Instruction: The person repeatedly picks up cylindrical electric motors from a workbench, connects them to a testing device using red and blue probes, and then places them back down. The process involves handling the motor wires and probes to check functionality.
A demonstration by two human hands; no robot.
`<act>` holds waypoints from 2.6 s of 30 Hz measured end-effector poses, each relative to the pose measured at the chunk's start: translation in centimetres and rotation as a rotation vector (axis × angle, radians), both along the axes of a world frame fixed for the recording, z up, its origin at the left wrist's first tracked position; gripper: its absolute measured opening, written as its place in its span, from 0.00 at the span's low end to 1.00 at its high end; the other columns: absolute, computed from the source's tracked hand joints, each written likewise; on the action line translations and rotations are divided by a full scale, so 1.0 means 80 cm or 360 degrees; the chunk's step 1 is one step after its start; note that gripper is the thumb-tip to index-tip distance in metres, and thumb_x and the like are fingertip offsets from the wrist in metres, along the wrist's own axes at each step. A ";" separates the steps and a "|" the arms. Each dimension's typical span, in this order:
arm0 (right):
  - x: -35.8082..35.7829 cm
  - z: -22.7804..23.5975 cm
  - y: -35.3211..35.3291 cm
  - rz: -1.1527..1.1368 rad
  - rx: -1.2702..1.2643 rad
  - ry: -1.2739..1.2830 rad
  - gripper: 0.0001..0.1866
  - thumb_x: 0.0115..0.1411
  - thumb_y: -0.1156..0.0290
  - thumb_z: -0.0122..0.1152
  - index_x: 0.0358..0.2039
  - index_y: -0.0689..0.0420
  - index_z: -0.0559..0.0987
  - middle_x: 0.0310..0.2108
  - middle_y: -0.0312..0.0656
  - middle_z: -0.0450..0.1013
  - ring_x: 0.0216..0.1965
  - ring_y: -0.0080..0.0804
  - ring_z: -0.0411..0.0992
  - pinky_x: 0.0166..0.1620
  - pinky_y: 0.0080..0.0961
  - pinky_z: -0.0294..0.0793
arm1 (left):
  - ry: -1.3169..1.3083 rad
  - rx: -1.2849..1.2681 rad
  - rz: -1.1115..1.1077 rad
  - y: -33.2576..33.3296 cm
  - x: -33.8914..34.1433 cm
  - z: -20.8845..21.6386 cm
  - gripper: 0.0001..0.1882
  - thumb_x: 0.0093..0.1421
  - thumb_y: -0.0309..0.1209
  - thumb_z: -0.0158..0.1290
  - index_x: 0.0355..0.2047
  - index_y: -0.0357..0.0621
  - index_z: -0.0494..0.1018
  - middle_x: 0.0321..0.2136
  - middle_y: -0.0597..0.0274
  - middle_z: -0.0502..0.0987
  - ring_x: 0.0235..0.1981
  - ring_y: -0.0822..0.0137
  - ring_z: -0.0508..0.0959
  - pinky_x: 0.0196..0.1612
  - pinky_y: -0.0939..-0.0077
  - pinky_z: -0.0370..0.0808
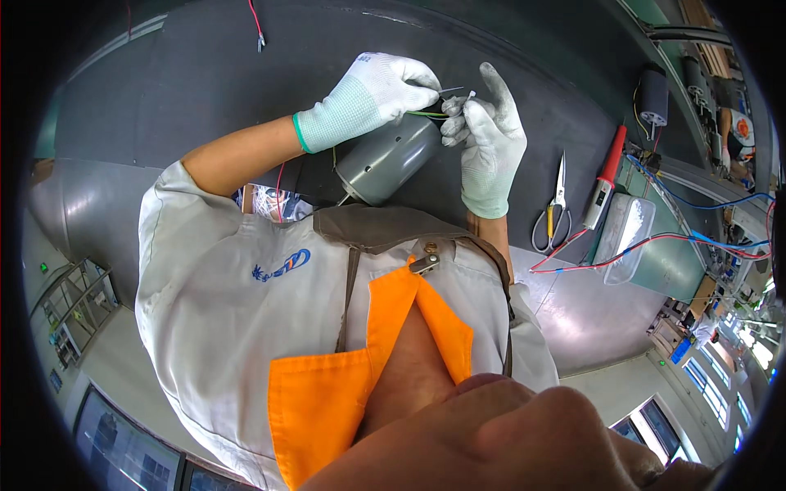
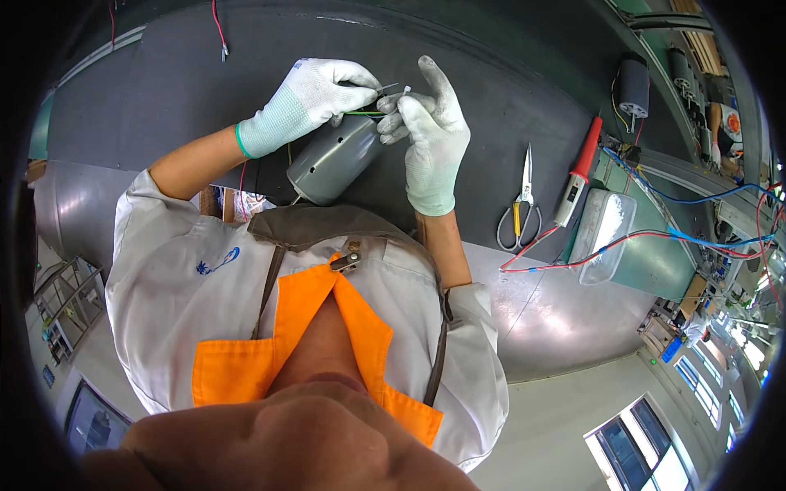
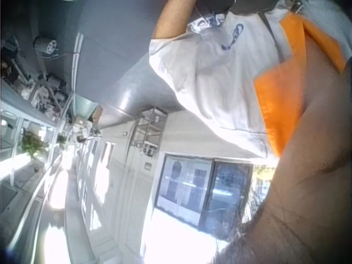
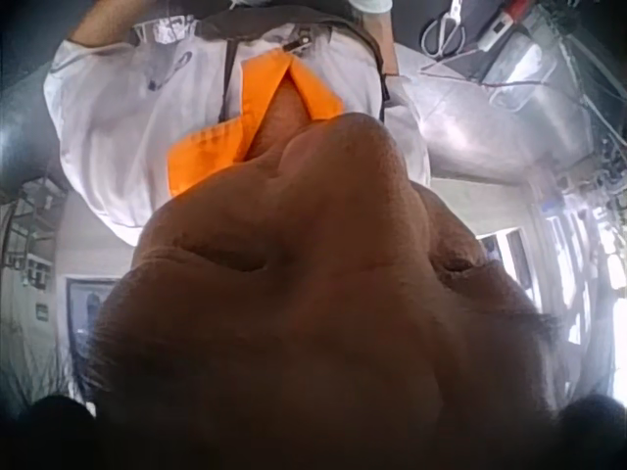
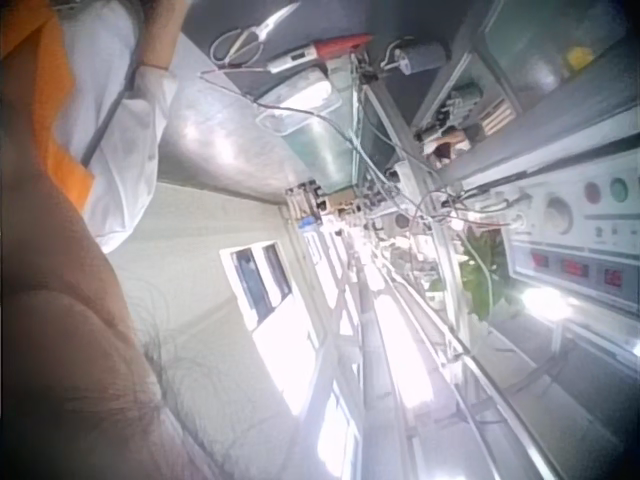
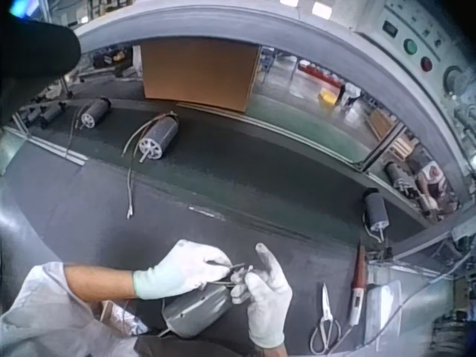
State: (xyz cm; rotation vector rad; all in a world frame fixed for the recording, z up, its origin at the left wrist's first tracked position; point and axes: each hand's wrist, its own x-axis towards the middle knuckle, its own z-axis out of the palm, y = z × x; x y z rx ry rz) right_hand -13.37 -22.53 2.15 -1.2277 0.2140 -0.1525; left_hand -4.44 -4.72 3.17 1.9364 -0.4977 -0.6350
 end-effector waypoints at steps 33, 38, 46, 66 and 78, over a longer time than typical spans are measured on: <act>0.015 -0.068 -0.078 -0.0584 -0.1084 -0.0247 0.05 0.58 0.82 0.60 0.29 0.66 0.83 0.36 0.47 0.81 0.27 0.29 0.76 0.32 0.25 0.76 | -0.1396 -0.0035 0.0087 -0.027 -0.064 -0.035 0.05 0.60 0.31 0.61 0.36 0.47 0.79 0.25 0.63 0.76 0.24 0.62 0.79 0.26 0.67 0.76; 0.019 -0.058 -0.090 -0.0613 -0.1534 -0.0219 0.05 0.59 0.80 0.60 0.30 0.66 0.83 0.39 0.47 0.81 0.28 0.33 0.77 0.32 0.26 0.76 | -0.1746 0.0262 -0.0211 -0.030 -0.063 -0.020 0.04 0.59 0.35 0.61 0.32 0.53 0.78 0.22 0.68 0.72 0.18 0.67 0.76 0.18 0.71 0.71; 0.014 -0.029 -0.054 0.0265 0.0785 -0.0168 0.16 0.72 0.68 0.52 0.43 0.70 0.79 0.24 0.49 0.76 0.22 0.35 0.77 0.22 0.23 0.74 | -0.1884 0.0457 -0.0501 -0.029 -0.044 -0.007 0.10 0.60 0.41 0.59 0.31 0.53 0.71 0.16 0.69 0.71 0.17 0.67 0.77 0.17 0.70 0.71; -0.048 0.009 -0.133 -0.0418 -0.2157 -0.0336 0.10 0.65 0.72 0.60 0.44 0.61 0.81 0.34 0.47 0.80 0.37 0.42 0.81 0.42 0.36 0.80 | -0.1953 0.0522 -0.0896 -0.013 -0.023 0.005 0.15 0.62 0.42 0.58 0.45 0.48 0.76 0.23 0.66 0.74 0.24 0.65 0.79 0.26 0.67 0.74; -0.250 -0.047 -0.121 -0.0322 -0.2699 0.0892 0.32 0.56 0.87 0.53 0.63 0.63 0.69 0.49 0.60 0.73 0.51 0.59 0.73 0.52 0.46 0.73 | -0.0234 0.0057 -0.1077 -0.106 0.057 0.025 0.21 0.65 0.47 0.53 0.35 0.40 0.82 0.33 0.60 0.82 0.37 0.68 0.79 0.42 0.73 0.75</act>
